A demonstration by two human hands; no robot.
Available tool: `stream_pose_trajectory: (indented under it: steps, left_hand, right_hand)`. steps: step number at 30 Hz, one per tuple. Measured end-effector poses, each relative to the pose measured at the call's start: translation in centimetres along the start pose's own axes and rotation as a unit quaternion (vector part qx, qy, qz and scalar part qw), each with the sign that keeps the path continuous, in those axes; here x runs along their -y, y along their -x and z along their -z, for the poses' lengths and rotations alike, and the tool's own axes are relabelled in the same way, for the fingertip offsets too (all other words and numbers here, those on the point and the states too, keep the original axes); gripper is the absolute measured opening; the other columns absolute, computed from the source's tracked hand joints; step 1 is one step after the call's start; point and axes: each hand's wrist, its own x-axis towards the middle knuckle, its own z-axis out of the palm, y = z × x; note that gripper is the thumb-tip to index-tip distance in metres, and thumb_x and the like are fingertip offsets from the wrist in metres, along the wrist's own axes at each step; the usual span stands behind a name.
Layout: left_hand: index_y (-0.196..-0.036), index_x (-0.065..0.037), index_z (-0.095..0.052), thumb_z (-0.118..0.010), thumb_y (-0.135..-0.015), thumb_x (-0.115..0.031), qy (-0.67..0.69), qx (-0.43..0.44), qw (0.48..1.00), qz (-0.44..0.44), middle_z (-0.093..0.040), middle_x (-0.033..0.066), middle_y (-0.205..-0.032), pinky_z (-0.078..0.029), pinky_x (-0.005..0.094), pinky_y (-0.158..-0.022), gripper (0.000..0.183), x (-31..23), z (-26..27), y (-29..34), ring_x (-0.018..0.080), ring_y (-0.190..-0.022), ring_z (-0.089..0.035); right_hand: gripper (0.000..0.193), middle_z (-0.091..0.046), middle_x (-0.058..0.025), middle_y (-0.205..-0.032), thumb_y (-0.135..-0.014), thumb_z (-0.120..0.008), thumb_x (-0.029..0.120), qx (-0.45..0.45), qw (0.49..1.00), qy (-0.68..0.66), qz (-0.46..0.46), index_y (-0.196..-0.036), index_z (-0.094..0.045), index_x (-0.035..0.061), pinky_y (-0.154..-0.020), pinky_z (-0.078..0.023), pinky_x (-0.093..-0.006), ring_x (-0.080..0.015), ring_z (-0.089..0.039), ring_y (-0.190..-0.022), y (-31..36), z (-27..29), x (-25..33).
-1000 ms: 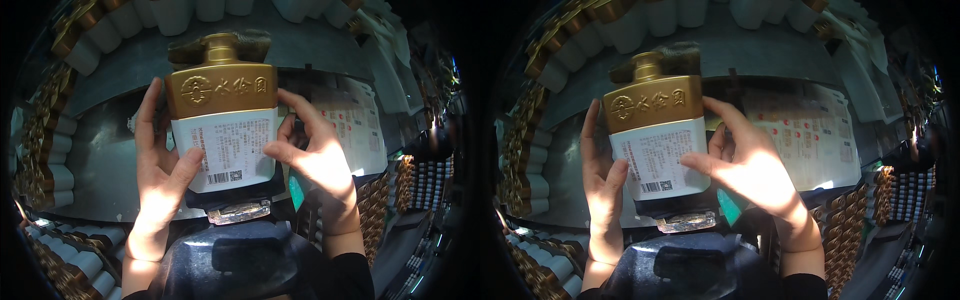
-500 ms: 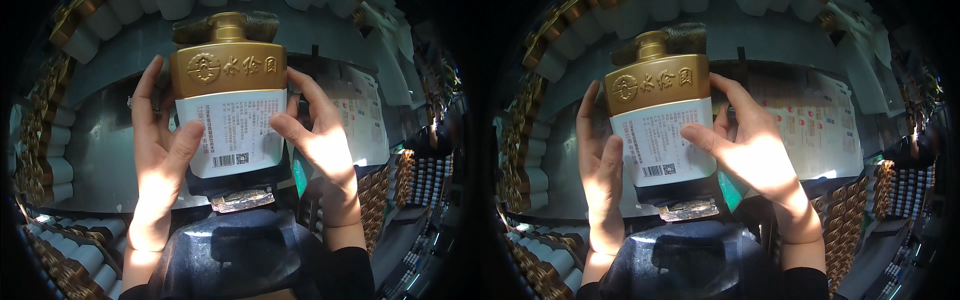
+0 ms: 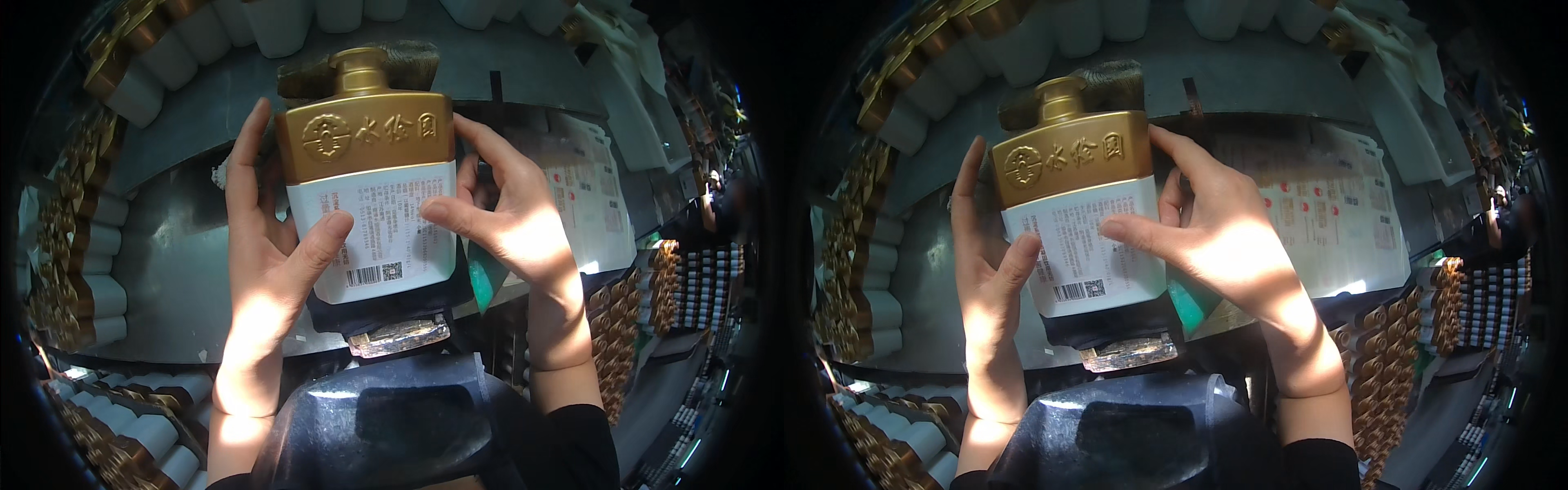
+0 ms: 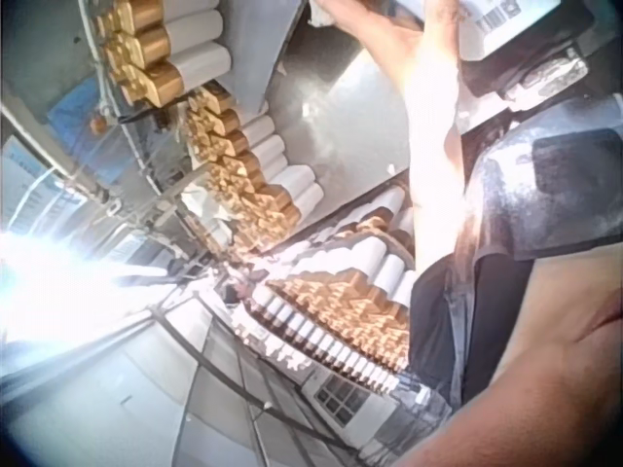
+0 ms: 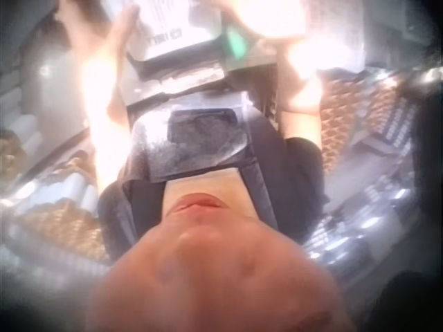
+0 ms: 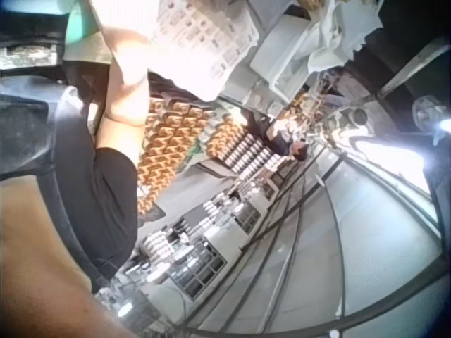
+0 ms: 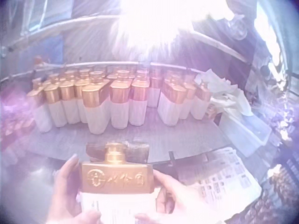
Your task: The person applies paper labels to the sides of gold and white bottles. They pick up a bottle, peel a label from a sheet, and smooth it onto the bottle's surface. The person then places the labeled bottle onto a tray with other finished bottles.
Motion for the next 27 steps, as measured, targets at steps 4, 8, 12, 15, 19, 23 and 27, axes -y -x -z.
stream_pose_trajectory:
  steps: [4, 8, 12, 15, 19, 23, 27]
  left_hand:
    - [-0.151, -0.006, -0.021, -0.071, -0.083, -0.011, -0.036, -0.025, 0.999, -0.024, -0.035, 0.0191, -0.144, -0.029, 0.0389, -0.113, 0.084, 0.3, -0.6, -0.7, 0.0274, -0.134, -0.036]
    - [-0.15, -0.005, -0.023, -0.07, -0.086, -0.013, -0.007, -0.03, 0.999, -0.016, -0.034, 0.018, -0.146, -0.028, 0.0382, -0.113, 0.08, 0.4, -0.8, -0.6, 0.0267, -0.135, -0.035]
    - [-0.152, -0.006, -0.019, -0.071, -0.085, -0.013, 0.027, -0.03, 0.999, -0.002, -0.033, 0.0194, -0.146, -0.03, 0.0394, -0.113, 0.085, -0.1, -0.6, -0.6, 0.0277, -0.136, -0.034]
    - [-0.153, -0.008, -0.013, -0.074, -0.081, -0.01, 0.011, -0.001, 1.0, -0.003, -0.029, 0.0203, -0.146, -0.032, 0.0416, -0.112, 0.094, -0.1, -0.5, -0.2, 0.029, -0.137, -0.034]
    - [-0.154, -0.011, -0.009, -0.076, -0.076, -0.004, 0.037, 0.003, 0.998, 0.042, -0.026, 0.0204, -0.147, -0.035, 0.0439, -0.111, 0.103, -0.4, -0.8, 0.0, 0.0304, -0.137, -0.035]
    - [-0.154, -0.012, -0.009, -0.074, -0.076, -0.003, 0.035, 0.016, 0.999, 0.036, -0.027, 0.0201, -0.146, -0.036, 0.0433, -0.111, 0.102, -0.3, -0.4, 0.1, 0.0305, -0.137, -0.035]
    - [-0.154, -0.011, -0.011, -0.074, -0.077, -0.005, 0.044, 0.015, 0.999, 0.026, -0.029, 0.0194, -0.146, -0.034, 0.0419, -0.112, 0.1, -0.2, -0.4, 0.1, 0.0289, -0.136, -0.035]
  right_hand:
    - [0.073, -0.047, 0.0041, -0.07, -0.072, -0.084, 0.021, -0.01, 0.999, 0.035, 0.0, -0.132, -0.051, -0.0053, -0.061, -0.04, -0.0195, -0.0042, -0.046, -0.066, -0.3, -0.5, 0.3]
    - [0.076, -0.049, 0.0011, -0.064, -0.073, -0.083, 0.029, -0.005, 1.0, 0.018, -0.012, -0.133, -0.05, -0.0042, -0.056, -0.041, -0.0232, -0.0072, -0.049, -0.06, -0.7, -0.4, 0.0]
    - [0.077, -0.05, 0.0002, -0.062, -0.075, -0.082, 0.032, -0.011, 1.0, 0.001, 0.027, -0.134, -0.049, -0.0037, -0.054, -0.041, -0.0244, -0.0078, -0.05, -0.057, -0.7, -0.6, -1.0]
    - [0.078, -0.048, 0.0014, -0.063, -0.074, -0.082, 0.03, -0.006, 0.997, -0.075, -0.002, -0.135, -0.048, -0.0046, -0.054, -0.04, -0.0229, -0.0066, -0.049, -0.058, -0.7, -0.4, -1.3]
    - [0.083, -0.048, 0.0015, -0.064, -0.07, -0.085, 0.03, -0.003, 1.0, -0.011, 0.006, -0.136, -0.047, -0.0048, -0.055, -0.041, -0.0219, -0.0066, -0.049, -0.059, -0.6, -0.6, -0.8]
    - [0.086, -0.048, 0.0009, -0.064, -0.068, -0.086, 0.029, -0.002, 1.0, 0.022, 0.015, -0.136, -0.047, -0.0046, -0.056, -0.042, -0.0224, -0.0075, -0.051, -0.06, -0.6, -0.7, -0.6]
    - [0.084, -0.048, 0.0015, -0.064, -0.069, -0.086, 0.029, 0.009, 1.0, -0.013, 0.01, -0.136, -0.046, -0.0044, -0.056, -0.041, -0.0219, -0.0067, -0.05, -0.06, -0.8, -0.5, -0.9]
